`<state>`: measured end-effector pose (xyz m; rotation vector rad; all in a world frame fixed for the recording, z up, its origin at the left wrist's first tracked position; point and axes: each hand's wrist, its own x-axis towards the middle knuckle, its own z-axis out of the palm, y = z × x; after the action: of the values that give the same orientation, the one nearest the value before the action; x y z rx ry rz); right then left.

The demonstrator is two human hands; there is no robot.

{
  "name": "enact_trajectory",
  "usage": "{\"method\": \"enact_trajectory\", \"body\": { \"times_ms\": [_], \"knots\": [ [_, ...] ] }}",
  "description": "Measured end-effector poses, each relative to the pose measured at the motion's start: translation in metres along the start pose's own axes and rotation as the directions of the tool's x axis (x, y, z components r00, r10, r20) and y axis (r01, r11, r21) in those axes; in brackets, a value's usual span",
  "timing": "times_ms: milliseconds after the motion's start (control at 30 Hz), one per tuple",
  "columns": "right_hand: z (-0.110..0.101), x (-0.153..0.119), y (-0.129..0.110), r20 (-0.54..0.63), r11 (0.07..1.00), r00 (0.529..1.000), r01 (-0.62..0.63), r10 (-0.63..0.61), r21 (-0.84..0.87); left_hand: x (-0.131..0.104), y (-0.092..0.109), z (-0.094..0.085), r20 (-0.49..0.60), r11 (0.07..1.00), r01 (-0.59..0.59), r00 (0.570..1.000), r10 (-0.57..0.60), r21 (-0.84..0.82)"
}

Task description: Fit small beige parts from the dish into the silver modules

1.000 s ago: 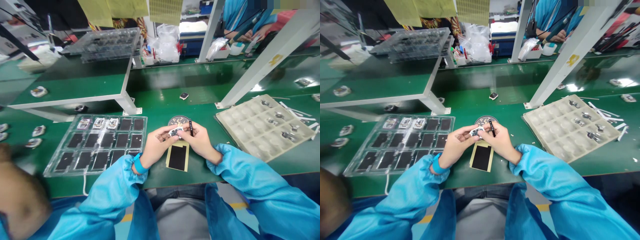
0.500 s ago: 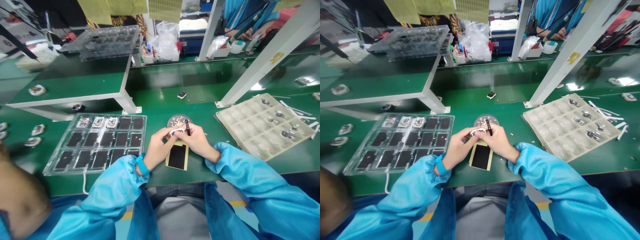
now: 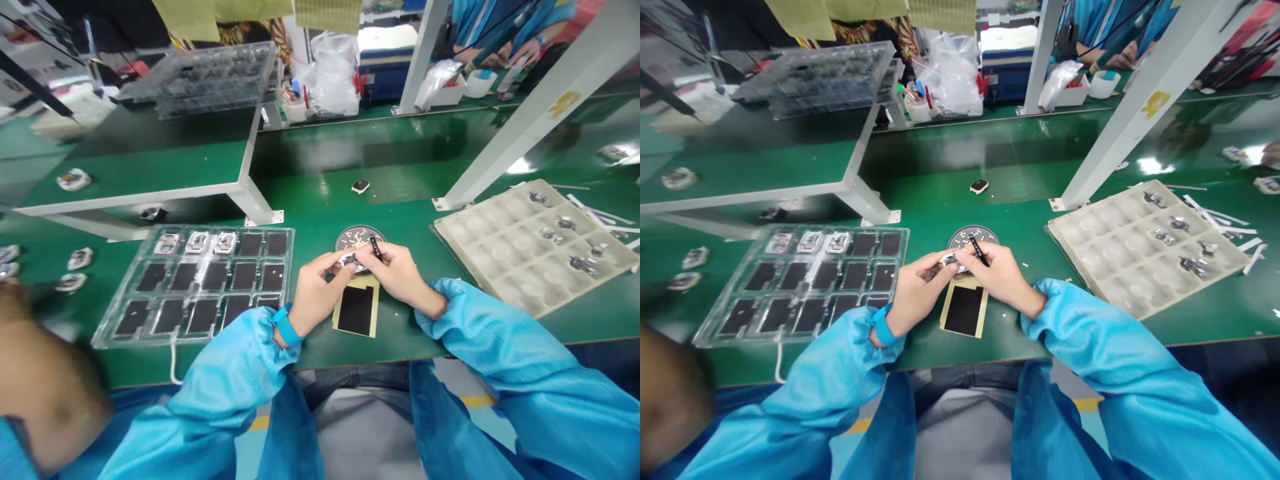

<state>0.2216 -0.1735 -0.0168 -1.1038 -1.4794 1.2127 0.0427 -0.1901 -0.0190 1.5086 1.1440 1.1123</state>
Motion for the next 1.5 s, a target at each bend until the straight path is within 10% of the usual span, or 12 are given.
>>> {"method": "enact_trajectory", "body": {
  "times_ms": [233, 367, 933, 1067, 1267, 1500],
  "knots": [
    [-0.016, 0.001, -0.010, -0.060, 0.893, 0.926, 0.339, -0.372, -0.297, 0.000, 0.005, -0.003, 0.013, 0.953, -0.169, 0.985, 0.171, 0.252],
    [-0.024, 0.003, -0.009, 0.108, 0.775, 0.846, 0.524, -0.523, -0.353, -0.001, 0.007, -0.003, 0.033, 0.910, -0.236, 0.970, 0.240, 0.339],
    [-0.033, 0.000, -0.008, 0.309, 0.687, 0.855, 0.519, -0.417, -0.508, 0.003, 0.016, -0.003, 0.091, 0.876, -0.210, 0.978, 0.189, 0.434],
    [-0.041, 0.006, -0.006, 0.240, 0.714, 0.902, 0.431, -0.358, -0.551, 0.041, 0.030, -0.027, 0.227, 0.680, -0.147, 0.974, -0.029, 0.718],
    [-0.054, 0.021, 0.008, 0.065, 0.714, 0.935, 0.309, -0.348, -0.628, 0.162, 0.019, -0.061, 0.005, 0.401, 0.046, 0.992, -0.125, 0.915],
    [-0.062, 0.015, -0.017, -0.086, 0.770, 0.866, 0.388, -0.493, -0.507, 0.207, -0.020, -0.002, 0.086, 0.411, -0.080, 0.996, 0.006, 0.908]
  ]
}}
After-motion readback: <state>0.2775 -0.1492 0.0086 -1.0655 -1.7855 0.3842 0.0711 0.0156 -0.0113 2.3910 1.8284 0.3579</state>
